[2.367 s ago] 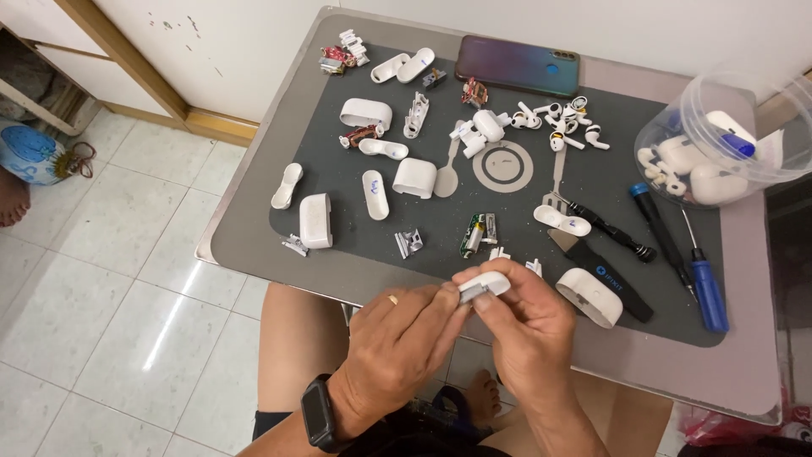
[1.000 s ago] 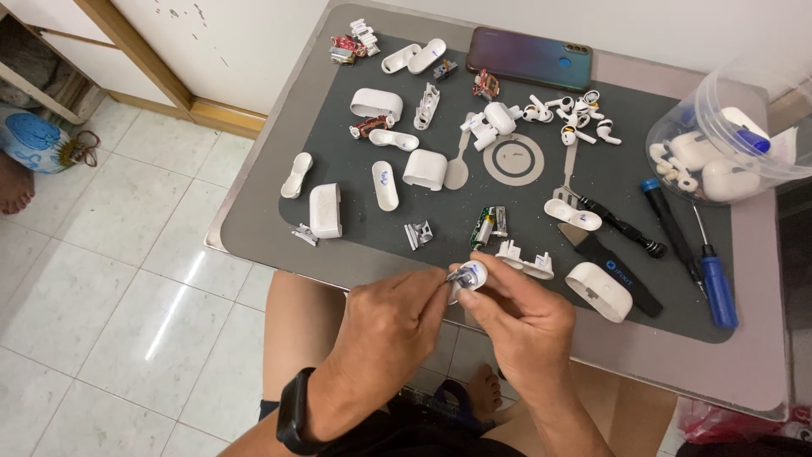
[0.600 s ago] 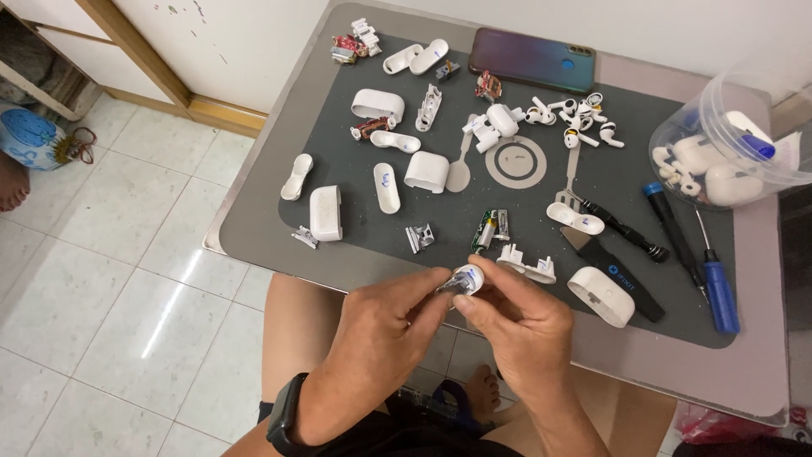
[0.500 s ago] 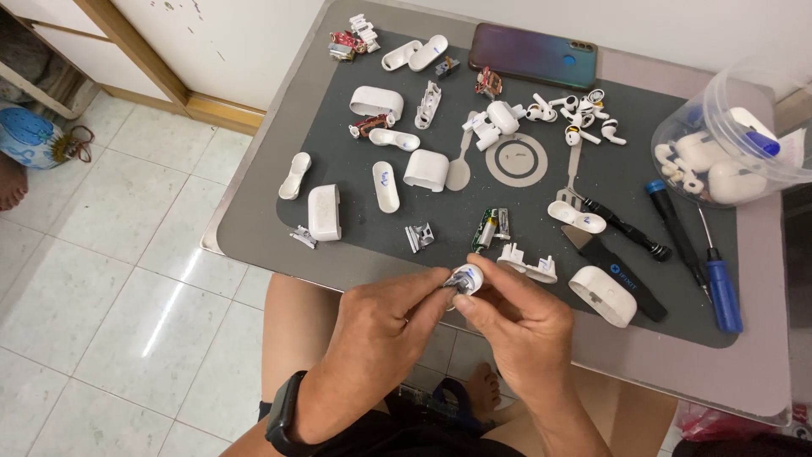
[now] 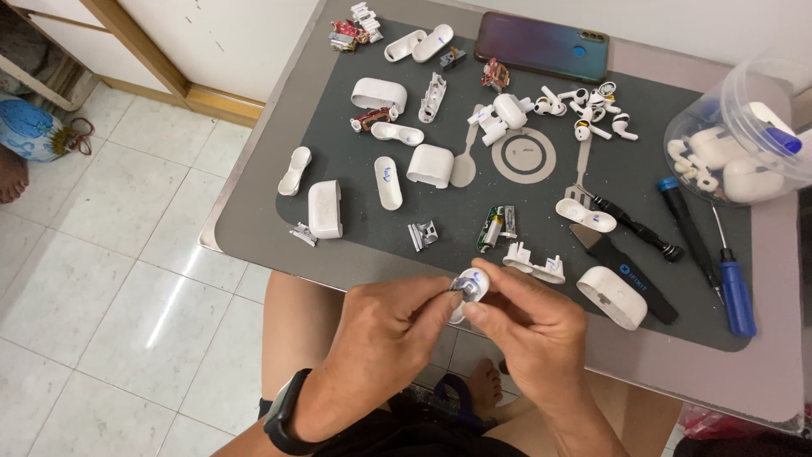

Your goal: A person is seen assembling the internal components of an earbud charging case, carefully fitting small parts together by hand.

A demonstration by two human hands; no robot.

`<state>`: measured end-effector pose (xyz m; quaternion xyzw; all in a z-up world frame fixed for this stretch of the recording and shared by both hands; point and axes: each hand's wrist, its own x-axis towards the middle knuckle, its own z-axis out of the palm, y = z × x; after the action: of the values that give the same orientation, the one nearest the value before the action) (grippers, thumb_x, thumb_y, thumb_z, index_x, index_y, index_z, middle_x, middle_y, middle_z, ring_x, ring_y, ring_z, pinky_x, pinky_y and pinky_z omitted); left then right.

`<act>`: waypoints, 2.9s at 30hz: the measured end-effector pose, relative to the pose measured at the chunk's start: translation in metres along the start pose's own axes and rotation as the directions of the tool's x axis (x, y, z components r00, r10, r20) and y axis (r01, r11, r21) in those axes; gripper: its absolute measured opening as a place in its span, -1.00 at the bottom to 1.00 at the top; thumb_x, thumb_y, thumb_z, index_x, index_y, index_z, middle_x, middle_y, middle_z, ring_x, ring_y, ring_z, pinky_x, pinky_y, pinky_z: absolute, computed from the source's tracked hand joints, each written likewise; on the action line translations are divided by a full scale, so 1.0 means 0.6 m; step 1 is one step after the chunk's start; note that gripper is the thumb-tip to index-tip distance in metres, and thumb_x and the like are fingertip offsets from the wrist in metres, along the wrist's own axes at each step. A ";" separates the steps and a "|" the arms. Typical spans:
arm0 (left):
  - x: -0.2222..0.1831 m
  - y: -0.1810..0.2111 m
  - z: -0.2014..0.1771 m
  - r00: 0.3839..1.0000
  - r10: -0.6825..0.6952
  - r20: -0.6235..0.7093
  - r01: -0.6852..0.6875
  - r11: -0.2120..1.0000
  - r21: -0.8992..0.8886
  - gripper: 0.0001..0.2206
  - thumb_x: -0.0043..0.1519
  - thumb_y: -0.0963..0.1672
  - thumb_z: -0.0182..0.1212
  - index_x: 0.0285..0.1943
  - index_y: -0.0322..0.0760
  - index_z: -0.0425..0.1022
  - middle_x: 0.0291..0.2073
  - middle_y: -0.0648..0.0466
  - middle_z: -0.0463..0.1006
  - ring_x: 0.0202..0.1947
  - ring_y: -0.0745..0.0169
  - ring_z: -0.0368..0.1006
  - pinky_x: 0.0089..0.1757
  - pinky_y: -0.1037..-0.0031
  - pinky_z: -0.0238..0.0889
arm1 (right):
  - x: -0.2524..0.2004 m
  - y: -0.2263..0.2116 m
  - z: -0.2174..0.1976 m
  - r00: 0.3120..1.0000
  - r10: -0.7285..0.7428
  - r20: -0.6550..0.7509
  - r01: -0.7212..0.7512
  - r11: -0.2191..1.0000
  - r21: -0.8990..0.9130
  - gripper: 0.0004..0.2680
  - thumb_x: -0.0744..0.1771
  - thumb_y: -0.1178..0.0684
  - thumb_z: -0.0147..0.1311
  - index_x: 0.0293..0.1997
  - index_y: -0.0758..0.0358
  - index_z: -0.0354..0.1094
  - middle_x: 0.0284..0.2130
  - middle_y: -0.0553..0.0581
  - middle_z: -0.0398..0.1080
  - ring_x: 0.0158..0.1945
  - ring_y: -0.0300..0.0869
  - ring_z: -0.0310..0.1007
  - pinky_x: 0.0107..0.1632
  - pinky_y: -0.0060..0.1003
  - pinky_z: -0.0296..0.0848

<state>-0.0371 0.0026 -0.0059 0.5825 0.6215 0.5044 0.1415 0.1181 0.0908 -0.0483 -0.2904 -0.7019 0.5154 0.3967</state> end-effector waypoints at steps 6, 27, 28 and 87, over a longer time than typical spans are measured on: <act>0.003 0.018 0.017 1.000 0.018 -0.006 -0.017 0.991 0.136 -0.78 0.31 -0.21 0.17 -0.44 -0.21 0.34 -0.69 0.14 0.28 -0.68 0.22 0.05 -0.57 0.38 0.04 | -0.011 0.024 0.003 0.974 0.183 -0.133 -0.143 0.953 0.266 -0.67 0.25 0.29 0.22 0.13 0.52 0.41 0.00 0.36 0.55 -0.03 -0.11 0.57 0.11 -0.37 0.57; 0.054 0.033 0.004 0.587 -0.681 0.439 0.807 0.536 -0.247 -0.72 0.26 -0.09 0.32 -0.53 -0.26 0.63 -0.76 0.12 0.39 -0.73 0.40 0.28 -0.59 0.58 0.20 | 0.040 -0.051 -0.006 0.886 0.463 -0.012 -0.461 0.884 0.081 -0.75 0.32 0.26 0.07 0.08 0.37 0.59 -0.66 0.18 0.40 -0.58 -0.17 0.32 -0.46 -0.32 0.41; 0.055 0.034 0.003 0.595 -0.692 0.410 0.804 0.518 -0.292 -0.73 0.23 -0.10 0.36 -0.55 -0.23 0.51 -0.66 0.11 0.54 -0.72 0.41 0.32 -0.60 0.60 0.23 | 0.041 -0.055 -0.007 0.881 0.474 -0.011 -0.472 0.879 0.075 -0.75 0.33 0.24 0.06 0.10 0.38 0.58 -0.67 0.19 0.40 -0.61 -0.17 0.29 -0.50 -0.32 0.39; -0.002 0.004 0.089 0.914 -0.387 -0.122 0.288 0.832 -0.475 -0.57 0.21 -0.21 0.27 0.29 -0.36 0.37 -0.26 0.02 0.68 -0.32 0.33 0.59 -0.22 0.51 0.59 | 0.024 -0.036 0.001 0.921 0.341 -0.188 -0.314 0.936 0.159 -0.73 0.30 0.20 0.14 0.11 0.36 0.51 -0.15 0.18 0.64 -0.19 -0.24 0.60 -0.18 -0.34 0.72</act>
<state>0.0053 0.0258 -0.0287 0.3570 0.5938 0.6597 0.2912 0.1100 0.0955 -0.0239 -0.4314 -0.5631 0.5837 0.3951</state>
